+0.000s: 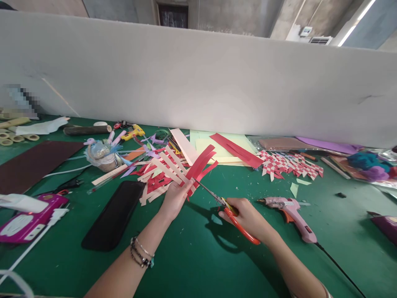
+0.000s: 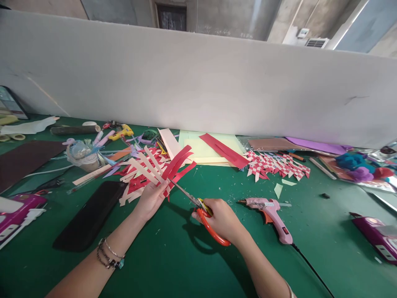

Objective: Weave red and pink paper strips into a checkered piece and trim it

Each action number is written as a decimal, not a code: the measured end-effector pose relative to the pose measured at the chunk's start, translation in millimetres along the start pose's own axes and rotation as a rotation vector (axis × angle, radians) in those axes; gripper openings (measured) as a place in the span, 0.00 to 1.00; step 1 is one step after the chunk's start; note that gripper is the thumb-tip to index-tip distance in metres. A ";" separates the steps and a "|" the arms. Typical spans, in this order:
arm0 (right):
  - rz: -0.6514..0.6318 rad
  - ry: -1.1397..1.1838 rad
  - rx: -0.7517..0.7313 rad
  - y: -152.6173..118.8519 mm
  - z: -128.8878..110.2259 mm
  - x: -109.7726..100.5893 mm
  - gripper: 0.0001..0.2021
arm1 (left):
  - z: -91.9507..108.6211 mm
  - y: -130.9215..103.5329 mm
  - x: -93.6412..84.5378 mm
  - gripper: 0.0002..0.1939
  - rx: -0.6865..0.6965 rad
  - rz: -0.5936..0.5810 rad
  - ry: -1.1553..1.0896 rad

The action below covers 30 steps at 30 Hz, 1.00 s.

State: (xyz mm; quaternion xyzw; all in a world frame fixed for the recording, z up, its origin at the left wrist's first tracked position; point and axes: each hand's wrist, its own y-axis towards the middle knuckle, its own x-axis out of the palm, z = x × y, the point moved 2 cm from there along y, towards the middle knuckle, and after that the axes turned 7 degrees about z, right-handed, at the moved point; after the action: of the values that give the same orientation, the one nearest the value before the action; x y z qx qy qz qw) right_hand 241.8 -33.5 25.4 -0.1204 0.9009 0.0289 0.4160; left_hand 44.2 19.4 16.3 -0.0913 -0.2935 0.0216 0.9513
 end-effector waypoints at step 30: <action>0.145 0.064 -0.122 -0.6 10.0 -12.6 0.15 | 6.9 6.5 -9.7 0.09 0.094 0.148 0.119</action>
State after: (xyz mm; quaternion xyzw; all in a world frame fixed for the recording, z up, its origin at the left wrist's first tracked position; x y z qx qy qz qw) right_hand 257.2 -30.2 28.4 -0.0807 0.9166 0.1098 0.3758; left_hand 32.4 26.0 15.3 -0.0693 -0.2276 0.1002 0.9661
